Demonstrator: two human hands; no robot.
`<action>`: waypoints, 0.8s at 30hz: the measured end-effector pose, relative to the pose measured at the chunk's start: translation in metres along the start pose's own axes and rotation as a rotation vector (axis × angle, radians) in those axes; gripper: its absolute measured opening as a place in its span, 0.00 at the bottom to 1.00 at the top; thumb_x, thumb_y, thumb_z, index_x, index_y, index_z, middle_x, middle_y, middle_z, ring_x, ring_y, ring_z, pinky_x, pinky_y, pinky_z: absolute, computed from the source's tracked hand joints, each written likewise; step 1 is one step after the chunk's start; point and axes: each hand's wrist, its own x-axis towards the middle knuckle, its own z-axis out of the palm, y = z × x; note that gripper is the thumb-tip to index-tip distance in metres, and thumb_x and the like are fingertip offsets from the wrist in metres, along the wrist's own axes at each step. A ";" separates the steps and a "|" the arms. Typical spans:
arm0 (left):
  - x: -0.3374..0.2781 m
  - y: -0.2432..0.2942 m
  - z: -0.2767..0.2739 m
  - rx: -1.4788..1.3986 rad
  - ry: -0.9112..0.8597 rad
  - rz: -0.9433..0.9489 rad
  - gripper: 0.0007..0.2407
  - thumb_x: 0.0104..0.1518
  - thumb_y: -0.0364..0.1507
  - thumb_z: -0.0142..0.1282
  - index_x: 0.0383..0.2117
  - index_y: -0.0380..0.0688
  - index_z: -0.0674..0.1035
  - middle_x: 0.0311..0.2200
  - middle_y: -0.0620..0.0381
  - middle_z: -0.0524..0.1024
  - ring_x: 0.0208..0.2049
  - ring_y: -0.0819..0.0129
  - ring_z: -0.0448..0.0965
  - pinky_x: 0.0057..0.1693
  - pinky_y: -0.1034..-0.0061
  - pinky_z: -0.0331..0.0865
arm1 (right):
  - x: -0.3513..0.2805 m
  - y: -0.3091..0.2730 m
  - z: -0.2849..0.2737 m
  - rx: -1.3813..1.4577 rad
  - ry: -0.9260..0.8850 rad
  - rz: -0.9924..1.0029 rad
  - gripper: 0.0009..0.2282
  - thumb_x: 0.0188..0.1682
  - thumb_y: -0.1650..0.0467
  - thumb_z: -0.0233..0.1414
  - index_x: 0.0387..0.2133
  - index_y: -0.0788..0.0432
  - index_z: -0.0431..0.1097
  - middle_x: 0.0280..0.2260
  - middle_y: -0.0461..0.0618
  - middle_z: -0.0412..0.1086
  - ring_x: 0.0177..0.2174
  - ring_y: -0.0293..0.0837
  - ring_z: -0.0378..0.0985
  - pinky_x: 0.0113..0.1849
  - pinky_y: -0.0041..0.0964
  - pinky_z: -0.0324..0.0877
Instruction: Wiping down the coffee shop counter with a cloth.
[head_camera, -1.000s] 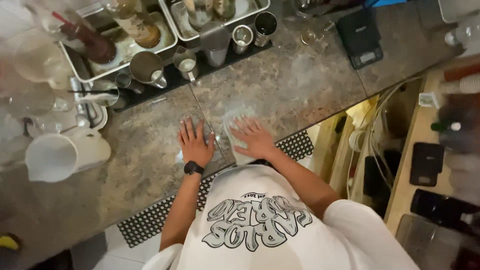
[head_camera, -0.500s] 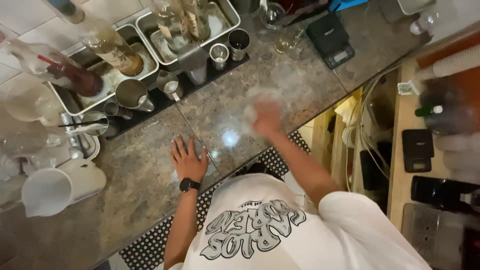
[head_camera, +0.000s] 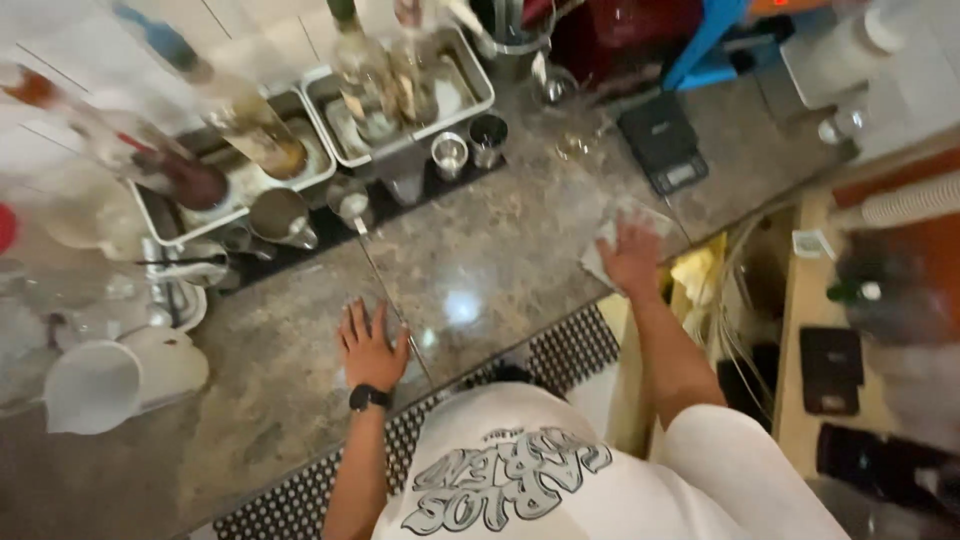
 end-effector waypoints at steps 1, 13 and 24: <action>0.001 -0.003 -0.002 0.009 0.024 -0.004 0.28 0.57 0.50 0.53 0.65 0.60 0.69 0.69 0.42 0.61 0.71 0.41 0.57 0.69 0.43 0.53 | 0.012 0.002 0.017 0.012 0.017 -0.015 0.36 0.55 0.45 0.41 0.73 0.49 0.51 0.69 0.67 0.52 0.68 0.71 0.46 0.65 0.69 0.39; 0.037 0.018 0.069 0.034 0.216 -0.114 0.27 0.45 0.50 0.63 0.51 0.51 0.77 0.56 0.45 0.72 0.61 0.44 0.71 0.63 0.49 0.66 | -0.072 -0.134 -0.045 -0.048 -0.469 -0.538 0.34 0.54 0.43 0.35 0.73 0.37 0.44 0.69 0.52 0.52 0.68 0.60 0.49 0.66 0.66 0.39; 0.064 0.124 0.047 0.049 -0.122 -0.146 0.30 0.57 0.63 0.41 0.61 0.65 0.68 0.69 0.48 0.57 0.73 0.49 0.53 0.75 0.52 0.42 | 0.045 0.065 0.032 -0.199 0.576 -0.278 0.32 0.50 0.46 0.45 0.67 0.43 0.64 0.66 0.55 0.61 0.64 0.60 0.63 0.60 0.59 0.62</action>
